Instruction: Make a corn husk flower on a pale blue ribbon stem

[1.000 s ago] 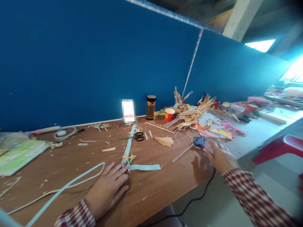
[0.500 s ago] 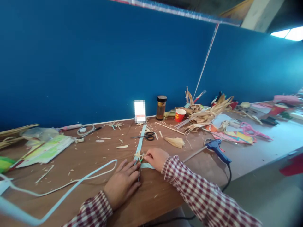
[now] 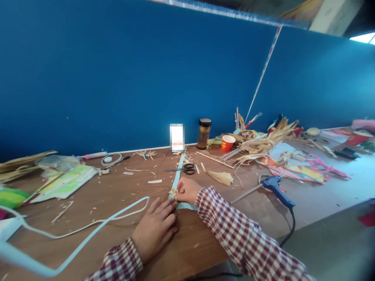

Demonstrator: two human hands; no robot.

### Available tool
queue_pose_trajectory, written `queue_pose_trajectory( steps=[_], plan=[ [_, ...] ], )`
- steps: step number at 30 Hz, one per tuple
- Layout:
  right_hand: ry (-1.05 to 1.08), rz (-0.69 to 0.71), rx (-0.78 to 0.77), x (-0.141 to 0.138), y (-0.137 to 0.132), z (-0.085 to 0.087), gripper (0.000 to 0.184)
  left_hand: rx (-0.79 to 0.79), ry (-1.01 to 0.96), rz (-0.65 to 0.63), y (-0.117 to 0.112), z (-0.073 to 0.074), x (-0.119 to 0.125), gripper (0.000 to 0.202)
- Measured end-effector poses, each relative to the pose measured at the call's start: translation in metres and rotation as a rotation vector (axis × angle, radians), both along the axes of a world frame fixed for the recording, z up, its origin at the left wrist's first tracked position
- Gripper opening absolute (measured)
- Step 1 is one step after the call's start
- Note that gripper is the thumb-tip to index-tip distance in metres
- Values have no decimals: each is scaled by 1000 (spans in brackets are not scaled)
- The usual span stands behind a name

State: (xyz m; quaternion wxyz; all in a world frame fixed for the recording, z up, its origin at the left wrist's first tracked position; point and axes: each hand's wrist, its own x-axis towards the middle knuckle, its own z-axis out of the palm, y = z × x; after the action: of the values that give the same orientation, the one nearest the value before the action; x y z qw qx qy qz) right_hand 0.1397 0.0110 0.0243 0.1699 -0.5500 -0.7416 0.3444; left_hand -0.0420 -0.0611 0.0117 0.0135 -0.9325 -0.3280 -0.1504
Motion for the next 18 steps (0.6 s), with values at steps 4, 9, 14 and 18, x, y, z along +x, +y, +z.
queue_pose_trajectory(
  steps=[4, 9, 14, 18],
  plan=[
    [-52, 47, 9, -1, 2, 3, 24, 29, -6, 63, -3, 3, 1, 10],
    [-77, 136, 33, 0, 5, 6, 13, 53, -16, 99, -4, 3, 1, 10],
    [-78, 167, 71, 1, 6, 3, 16, 25, 10, 110, -4, 0, 1, 10],
    [-42, 135, 58, 2, 5, 1, 19, -1, 16, 123, -5, 2, 1, 11]
  ],
)
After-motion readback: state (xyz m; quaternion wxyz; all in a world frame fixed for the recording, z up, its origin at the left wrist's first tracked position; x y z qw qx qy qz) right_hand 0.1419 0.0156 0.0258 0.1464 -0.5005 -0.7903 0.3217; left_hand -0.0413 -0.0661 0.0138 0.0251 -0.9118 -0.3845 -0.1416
